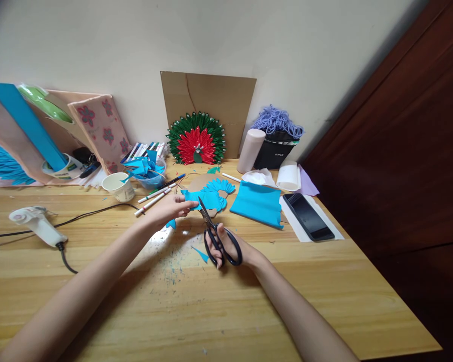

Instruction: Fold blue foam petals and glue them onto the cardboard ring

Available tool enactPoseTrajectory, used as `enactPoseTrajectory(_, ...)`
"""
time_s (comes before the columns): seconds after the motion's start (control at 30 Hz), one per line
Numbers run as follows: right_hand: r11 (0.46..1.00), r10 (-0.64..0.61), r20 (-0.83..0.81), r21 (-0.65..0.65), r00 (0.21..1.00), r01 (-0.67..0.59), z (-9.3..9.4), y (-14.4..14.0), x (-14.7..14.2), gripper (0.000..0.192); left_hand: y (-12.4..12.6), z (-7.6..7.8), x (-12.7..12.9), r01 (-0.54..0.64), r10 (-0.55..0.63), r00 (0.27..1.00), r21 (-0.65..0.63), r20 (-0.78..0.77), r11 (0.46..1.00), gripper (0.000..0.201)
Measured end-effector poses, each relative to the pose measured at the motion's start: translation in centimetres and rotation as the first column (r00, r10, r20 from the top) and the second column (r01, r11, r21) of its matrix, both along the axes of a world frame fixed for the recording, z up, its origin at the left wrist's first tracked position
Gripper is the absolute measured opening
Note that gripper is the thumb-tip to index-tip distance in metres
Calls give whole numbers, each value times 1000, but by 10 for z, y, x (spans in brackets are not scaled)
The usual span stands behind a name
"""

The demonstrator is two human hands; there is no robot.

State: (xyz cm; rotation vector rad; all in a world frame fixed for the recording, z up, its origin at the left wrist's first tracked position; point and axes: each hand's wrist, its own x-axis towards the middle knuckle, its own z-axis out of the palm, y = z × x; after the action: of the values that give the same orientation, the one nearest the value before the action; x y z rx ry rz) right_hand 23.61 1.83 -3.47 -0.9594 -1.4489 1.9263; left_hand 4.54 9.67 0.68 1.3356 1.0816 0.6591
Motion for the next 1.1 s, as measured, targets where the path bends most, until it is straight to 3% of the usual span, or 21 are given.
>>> enactPoseTrajectory(0.23,999,-29,40,17,999,28,-1,0,-4,75,0,1,-1,28,-28,1000,26,-8,999,35)
enactPoseTrajectory(0.47,993,-106,89,60,990,101,4,-2,-8,71,1,1,-1,4,-3,1000,-45,30,999,33)
enactPoseTrajectory(0.77,999,-38,-41,-3,998,38,-4,-3,-8,81,-5,9,2,-17,26,997,-120,71,993,35)
enactPoseTrajectory(1.1,997,-77,16,-7,997,78,0,-4,-12,79,-5,8,2,2,2,999,-100,44,995,29)
